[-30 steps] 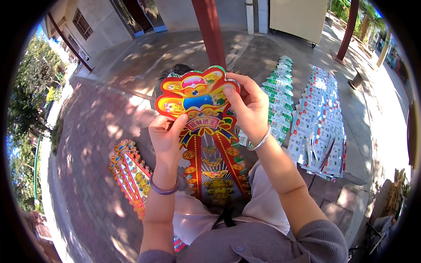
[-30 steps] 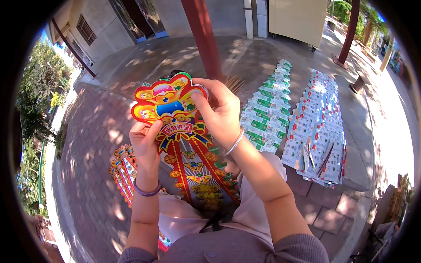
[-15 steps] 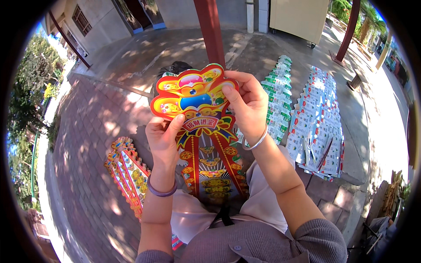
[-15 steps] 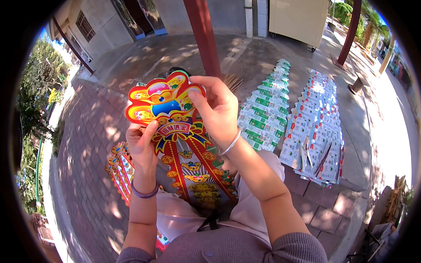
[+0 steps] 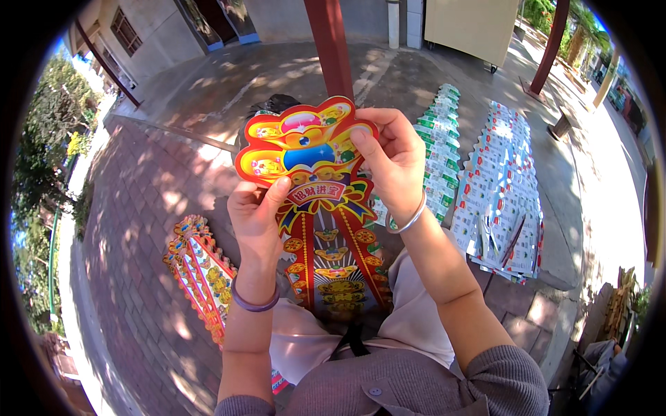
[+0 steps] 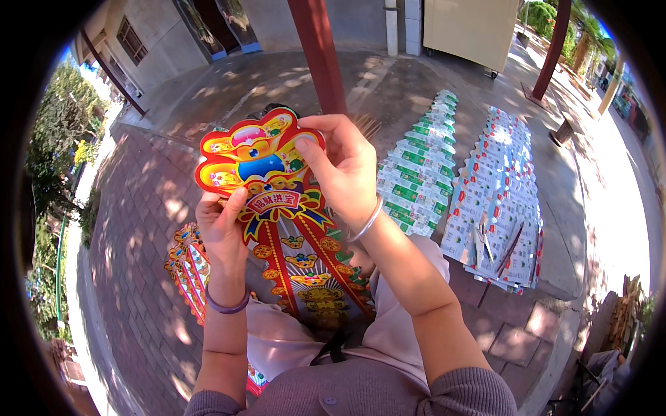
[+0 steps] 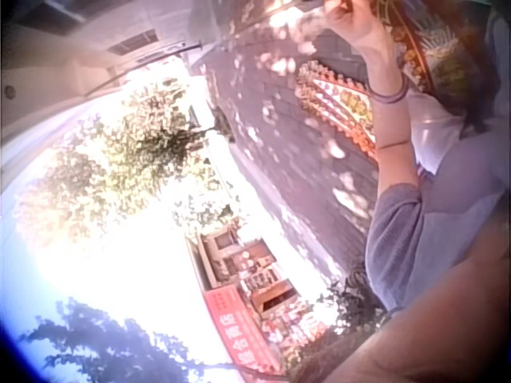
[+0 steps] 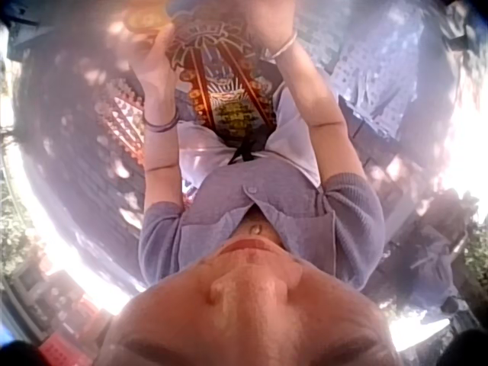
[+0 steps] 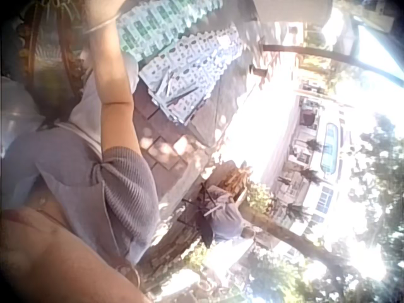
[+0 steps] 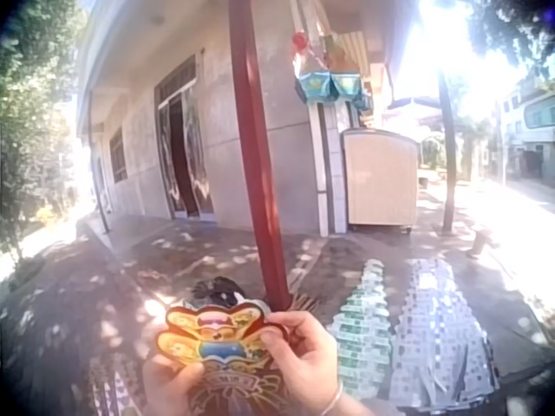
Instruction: The person assembles colorful paper banners by stapling segments together and attaching wooden sticks. They handle several banners, aligning segments and securing them with a stapler before placing them on the ground.
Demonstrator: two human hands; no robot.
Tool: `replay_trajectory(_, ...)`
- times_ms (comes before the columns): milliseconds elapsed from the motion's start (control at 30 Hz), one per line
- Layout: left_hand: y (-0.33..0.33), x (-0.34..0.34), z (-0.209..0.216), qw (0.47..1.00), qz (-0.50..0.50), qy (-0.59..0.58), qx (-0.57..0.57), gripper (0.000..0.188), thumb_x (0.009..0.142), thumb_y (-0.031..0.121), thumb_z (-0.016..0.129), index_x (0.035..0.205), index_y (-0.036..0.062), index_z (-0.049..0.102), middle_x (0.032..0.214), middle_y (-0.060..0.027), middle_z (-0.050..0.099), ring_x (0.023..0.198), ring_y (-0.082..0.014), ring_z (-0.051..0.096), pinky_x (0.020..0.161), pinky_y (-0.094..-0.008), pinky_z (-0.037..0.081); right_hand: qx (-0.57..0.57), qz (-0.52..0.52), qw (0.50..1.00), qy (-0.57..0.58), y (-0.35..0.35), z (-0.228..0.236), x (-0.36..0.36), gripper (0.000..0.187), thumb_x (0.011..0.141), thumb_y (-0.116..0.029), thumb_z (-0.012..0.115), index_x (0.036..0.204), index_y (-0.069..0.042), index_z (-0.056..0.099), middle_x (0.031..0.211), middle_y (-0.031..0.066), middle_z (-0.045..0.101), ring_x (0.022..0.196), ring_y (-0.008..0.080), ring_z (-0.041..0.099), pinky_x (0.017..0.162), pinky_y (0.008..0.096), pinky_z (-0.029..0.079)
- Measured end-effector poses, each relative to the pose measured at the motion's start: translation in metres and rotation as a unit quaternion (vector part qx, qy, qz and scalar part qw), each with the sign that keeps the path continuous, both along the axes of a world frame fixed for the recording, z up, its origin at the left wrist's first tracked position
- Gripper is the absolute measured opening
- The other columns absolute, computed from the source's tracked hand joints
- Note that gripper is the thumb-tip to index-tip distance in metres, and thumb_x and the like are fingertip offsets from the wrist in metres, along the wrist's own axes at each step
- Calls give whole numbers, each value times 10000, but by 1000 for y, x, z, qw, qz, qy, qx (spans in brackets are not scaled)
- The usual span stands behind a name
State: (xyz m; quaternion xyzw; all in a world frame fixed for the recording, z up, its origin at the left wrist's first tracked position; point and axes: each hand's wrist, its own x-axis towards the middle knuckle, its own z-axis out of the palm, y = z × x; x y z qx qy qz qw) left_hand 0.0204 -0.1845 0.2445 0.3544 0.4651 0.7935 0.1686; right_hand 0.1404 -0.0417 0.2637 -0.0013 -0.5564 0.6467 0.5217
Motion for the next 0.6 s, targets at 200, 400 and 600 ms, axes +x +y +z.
replay_trajectory(200, 2, 1, 3, 1000, 16, -1, -21, 229, 817, -36, 635, 1039, 2, 596, 995, -91, 659, 854, -133, 630, 770, -266, 511, -1, 3, 1000, -6, 3, -1, 0, 193, 861, -8, 607, 1048, 9, 563, 895, 36, 641, 798, 50, 590, 690, 195, 481)
replay_trajectory(400, 3, 11, 15, 998, 15, 55, -6, 514, 803, -52, 648, 1225, -21, 356, 990, -126, 637, 892, -167, 631, 779, -283, 522, -3, 21, 1000, -7, 9, -4, -2, 201, 866, -12, 606, 1061, 9, 559, 930, 64, 654, 843, 76, 607, 744, 202, 483)
replay_trajectory(600, 0, 5, 25, 997, -38, -17, -61, 656, 790, -47, 652, 1339, -24, 295, 1001, -115, 647, 893, -146, 633, 766, -257, 519, 13, -29, 999, -38, 15, -4, -8, 194, 858, -20, 622, 1041, 12, 568, 905, 53, 653, 806, 67, 599, 724, 192, 470)
